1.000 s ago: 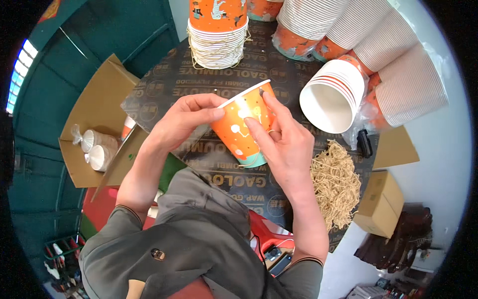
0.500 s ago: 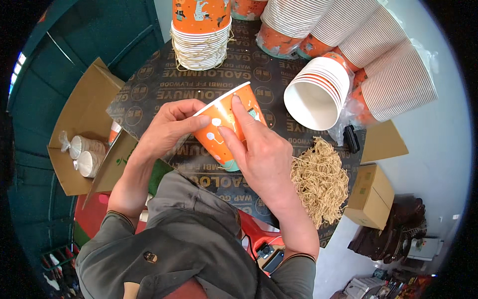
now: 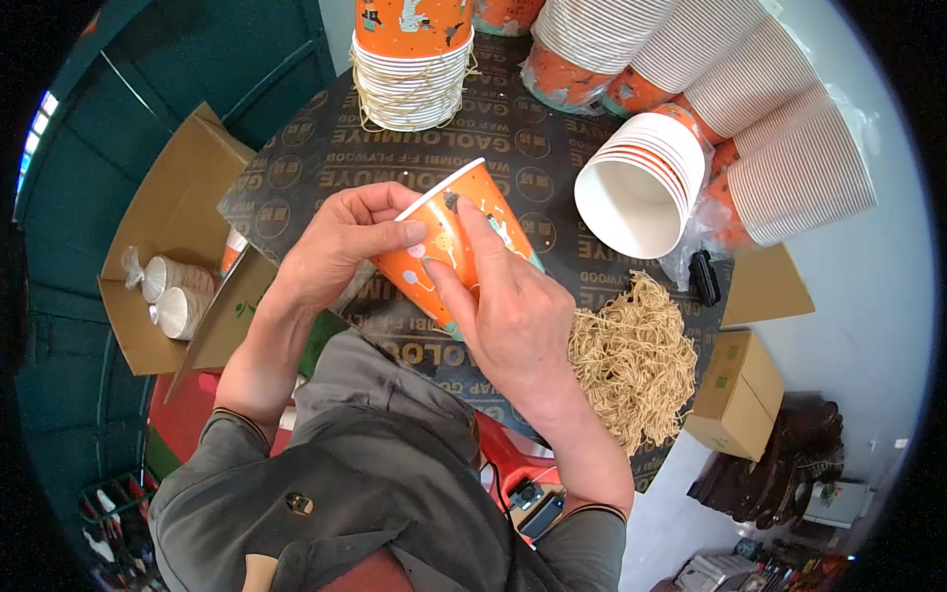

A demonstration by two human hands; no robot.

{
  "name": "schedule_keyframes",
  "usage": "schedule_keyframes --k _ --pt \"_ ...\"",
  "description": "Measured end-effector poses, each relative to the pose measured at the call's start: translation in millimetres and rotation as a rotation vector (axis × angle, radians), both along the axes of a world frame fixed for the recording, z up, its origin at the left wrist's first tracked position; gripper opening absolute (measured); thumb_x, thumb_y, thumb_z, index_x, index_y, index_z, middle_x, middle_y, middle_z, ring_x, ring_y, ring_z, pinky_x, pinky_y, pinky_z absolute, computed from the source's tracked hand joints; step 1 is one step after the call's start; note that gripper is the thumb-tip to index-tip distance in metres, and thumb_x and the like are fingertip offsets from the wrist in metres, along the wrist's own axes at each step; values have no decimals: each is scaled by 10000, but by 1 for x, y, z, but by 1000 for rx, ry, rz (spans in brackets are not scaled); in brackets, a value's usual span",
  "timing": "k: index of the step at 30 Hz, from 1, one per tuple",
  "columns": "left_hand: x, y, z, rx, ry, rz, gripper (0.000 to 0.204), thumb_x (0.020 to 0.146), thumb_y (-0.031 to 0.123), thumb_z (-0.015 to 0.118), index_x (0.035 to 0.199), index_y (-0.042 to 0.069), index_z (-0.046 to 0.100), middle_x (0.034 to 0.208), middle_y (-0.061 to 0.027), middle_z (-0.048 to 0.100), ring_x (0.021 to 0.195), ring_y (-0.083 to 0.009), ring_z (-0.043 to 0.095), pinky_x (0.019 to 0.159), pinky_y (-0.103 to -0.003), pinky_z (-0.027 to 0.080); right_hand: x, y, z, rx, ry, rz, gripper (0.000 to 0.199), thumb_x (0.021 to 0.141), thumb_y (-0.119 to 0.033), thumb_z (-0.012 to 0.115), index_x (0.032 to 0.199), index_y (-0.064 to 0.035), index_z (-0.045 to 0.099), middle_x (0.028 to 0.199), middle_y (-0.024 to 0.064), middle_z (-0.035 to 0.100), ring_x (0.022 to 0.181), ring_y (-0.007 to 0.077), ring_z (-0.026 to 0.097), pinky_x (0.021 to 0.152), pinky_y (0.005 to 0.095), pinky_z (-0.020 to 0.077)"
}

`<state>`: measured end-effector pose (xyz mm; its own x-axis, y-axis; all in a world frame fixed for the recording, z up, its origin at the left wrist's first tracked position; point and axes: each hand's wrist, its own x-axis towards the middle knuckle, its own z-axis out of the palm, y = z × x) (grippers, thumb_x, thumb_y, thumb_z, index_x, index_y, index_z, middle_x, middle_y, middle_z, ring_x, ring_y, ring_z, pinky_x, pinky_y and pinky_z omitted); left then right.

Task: Packaging dry noodles into paper cups and attaching components with string.

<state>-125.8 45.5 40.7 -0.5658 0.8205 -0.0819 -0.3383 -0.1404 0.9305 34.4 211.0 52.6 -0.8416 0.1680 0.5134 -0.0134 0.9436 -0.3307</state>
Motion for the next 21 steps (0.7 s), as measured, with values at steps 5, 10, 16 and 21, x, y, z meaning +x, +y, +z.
schedule_keyframes --k 5,10,16,21 --pt "0 -1 0 -6 -5 11 199 1026 132 821 1175 14 764 1080 -41 794 951 -90 744 849 -263 606 -2 1 -2 43 51 67 663 963 -247 879 1568 -121 640 827 61 749 676 212 736 604 358 560" --pt "0 -3 1 11 -66 -44 221 1002 93 831 1194 29 742 1095 -31 803 961 -69 737 894 -251 576 -2 -2 -2 0 39 67 629 942 -183 899 1531 -138 684 916 100 792 686 233 751 634 377 587" --pt "2 -4 -2 52 -32 -18 221 1014 46 800 1217 11 721 1117 -47 802 1004 -91 753 921 -270 607 -7 -1 -12 -16 93 107 629 943 -156 889 1534 -135 673 947 86 804 707 234 759 641 382 594" --pt "14 -1 2 66 7 6 236 1026 17 771 1253 -21 716 1162 -57 788 1055 -93 741 944 -268 603 -4 -3 -8 -207 79 78 514 959 -108 875 1449 -101 718 908 65 792 660 169 723 610 341 575"
